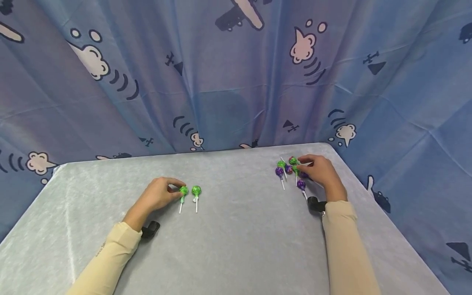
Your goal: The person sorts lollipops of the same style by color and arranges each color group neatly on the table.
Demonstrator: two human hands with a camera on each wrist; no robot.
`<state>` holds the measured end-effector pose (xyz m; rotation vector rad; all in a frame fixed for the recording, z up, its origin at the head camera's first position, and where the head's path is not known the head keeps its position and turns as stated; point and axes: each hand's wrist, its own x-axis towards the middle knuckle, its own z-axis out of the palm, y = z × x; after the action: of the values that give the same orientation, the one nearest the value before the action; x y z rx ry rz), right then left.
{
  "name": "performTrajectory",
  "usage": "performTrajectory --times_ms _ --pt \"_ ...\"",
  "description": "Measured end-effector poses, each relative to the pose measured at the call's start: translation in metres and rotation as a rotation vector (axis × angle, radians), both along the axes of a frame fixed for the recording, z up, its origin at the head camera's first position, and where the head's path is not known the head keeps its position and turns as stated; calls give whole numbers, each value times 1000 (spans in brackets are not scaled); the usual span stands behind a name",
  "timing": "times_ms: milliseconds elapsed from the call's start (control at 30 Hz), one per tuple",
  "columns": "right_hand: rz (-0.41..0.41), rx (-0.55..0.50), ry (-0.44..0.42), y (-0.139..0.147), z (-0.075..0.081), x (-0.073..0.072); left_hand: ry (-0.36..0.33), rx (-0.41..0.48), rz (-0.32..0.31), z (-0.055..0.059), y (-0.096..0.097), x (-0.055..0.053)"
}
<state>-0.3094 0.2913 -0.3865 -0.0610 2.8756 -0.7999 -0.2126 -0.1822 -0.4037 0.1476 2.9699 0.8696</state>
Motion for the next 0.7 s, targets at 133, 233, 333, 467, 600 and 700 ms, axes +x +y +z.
performTrajectory --times_ms 133,233,333,467,600,700 --pt "16 13 -3 1 -2 -1 -3 2 9 1 1 0" --pt "26 19 -13 1 -4 -2 -9 1 11 1 1 0" --pt "29 24 -18 3 -6 -4 -13 3 10 1 1 0" --pt "34 30 -12 3 -7 -4 -5 4 8 3 2 0" --pt "43 35 -10 3 -8 -5 -7 2 6 3 2 0" --pt "52 42 -10 2 -8 -5 -8 2 6 3 1 0"
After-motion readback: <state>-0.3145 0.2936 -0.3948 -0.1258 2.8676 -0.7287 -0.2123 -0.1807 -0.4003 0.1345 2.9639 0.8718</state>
